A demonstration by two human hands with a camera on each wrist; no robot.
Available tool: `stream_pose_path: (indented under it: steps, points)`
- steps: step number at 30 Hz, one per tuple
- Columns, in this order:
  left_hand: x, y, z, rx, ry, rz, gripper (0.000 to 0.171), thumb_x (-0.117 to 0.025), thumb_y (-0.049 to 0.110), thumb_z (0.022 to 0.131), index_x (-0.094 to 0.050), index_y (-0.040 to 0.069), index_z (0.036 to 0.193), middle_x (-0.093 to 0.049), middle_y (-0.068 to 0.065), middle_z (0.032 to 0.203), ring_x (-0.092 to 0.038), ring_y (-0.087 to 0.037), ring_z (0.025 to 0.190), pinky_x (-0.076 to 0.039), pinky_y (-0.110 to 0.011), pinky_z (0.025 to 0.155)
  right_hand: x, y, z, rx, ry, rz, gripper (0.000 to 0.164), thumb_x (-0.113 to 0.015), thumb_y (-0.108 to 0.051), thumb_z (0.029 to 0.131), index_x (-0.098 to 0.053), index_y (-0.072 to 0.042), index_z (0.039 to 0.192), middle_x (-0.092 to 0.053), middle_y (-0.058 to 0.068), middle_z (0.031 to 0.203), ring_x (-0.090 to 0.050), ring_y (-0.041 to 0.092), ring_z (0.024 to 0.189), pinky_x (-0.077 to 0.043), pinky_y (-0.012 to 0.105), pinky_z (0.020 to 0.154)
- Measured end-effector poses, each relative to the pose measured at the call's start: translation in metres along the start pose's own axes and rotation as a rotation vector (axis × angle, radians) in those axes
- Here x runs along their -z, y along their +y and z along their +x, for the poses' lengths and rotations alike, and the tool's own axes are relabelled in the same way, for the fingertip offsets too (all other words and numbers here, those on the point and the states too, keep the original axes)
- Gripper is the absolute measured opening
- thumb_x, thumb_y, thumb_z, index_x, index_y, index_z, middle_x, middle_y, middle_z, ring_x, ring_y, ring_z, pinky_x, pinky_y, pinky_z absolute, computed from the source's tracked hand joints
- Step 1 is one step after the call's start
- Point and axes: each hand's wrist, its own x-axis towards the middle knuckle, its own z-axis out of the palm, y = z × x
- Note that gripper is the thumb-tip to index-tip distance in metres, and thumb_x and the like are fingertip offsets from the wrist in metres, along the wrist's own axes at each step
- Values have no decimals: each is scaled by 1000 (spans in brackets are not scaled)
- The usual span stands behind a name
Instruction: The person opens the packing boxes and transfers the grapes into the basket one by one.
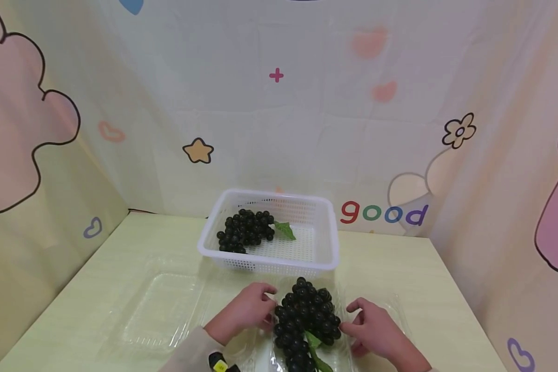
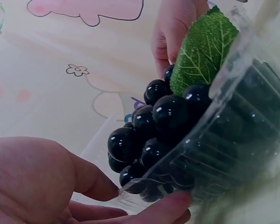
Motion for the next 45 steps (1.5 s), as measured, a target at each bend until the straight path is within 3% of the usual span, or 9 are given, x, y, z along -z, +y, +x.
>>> stream_pose_path:
  steps: [6, 15, 20, 25, 29, 33, 36, 39, 45]
  points:
    - [6, 5, -6, -8, -31, -48, 46, -53, 4, 99, -50, -11, 142, -72, -19, 107, -75, -33, 81, -64, -45, 75, -7, -5, -2, -10, 40, 1, 49, -70, -18, 94, -50, 8, 131, -65, 12, 83, -71, 29, 63, -63, 42, 58]
    - [10, 8, -8, 22, -49, -80, 55, -58, -5, 92, -45, -11, 145, -68, -25, 119, -75, -34, 84, -65, -44, 69, -13, -8, 2, -48, 85, -13, 50, -72, -19, 92, -54, 5, 132, -67, 11, 84, -70, 27, 63, -63, 41, 59]
    - [9, 7, -6, 39, -35, -46, 56, -60, -3, 92, -45, -10, 146, -68, -23, 117, -75, -34, 81, -65, -44, 68, -11, -12, 0, -18, 119, -69, 53, -76, -24, 90, -58, 5, 131, -69, 8, 84, -71, 24, 64, -63, 38, 61]
    - [9, 8, -5, 52, -25, -16, 55, -61, -2, 93, -45, -10, 145, -69, -23, 114, -75, -35, 79, -64, -44, 69, -8, -21, -7, 61, 198, -143, 36, -74, -18, 91, -67, 1, 122, -70, 3, 90, -70, 18, 72, -59, 31, 60]
    - [9, 8, -6, 58, -31, 1, 53, -62, -1, 94, -46, -10, 145, -70, -20, 111, -75, -33, 76, -64, -44, 69, -9, -33, -11, 97, 251, -125, 25, -69, -14, 94, -72, -2, 116, -75, 5, 97, -72, 16, 77, -59, 27, 64]
    - [9, 9, -6, 61, -31, 16, 52, -61, 0, 95, -47, -10, 144, -69, -20, 110, -76, -33, 74, -64, -42, 68, -9, -51, -14, 55, 170, 59, 36, -64, -17, 101, -65, 8, 126, -73, 20, 116, -75, 25, 96, -63, 34, 81]
    - [9, 9, -6, 55, -27, 17, 52, -61, -1, 94, -46, -11, 143, -69, -20, 109, -76, -34, 73, -64, -41, 64, -9, -66, -15, -23, 78, 201, 53, -61, -23, 103, -52, 16, 137, -61, 31, 135, -70, 37, 114, -62, 42, 92]
    - [9, 9, -7, 47, -26, 16, 51, -61, -2, 93, -47, -12, 142, -69, -19, 105, -76, -35, 73, -64, -40, 62, -7, -78, -14, -87, 13, 255, 65, -63, -30, 103, -43, 18, 143, -50, 35, 145, -62, 45, 124, -59, 46, 97]
    - [11, 10, -8, 43, -44, 6, 52, -61, -3, 93, -47, -11, 142, -70, -18, 102, -76, -35, 74, -64, -40, 62, -10, -93, -10, -149, -72, 238, 75, -63, -37, 102, -37, 18, 145, -41, 37, 150, -48, 55, 135, -53, 54, 105]
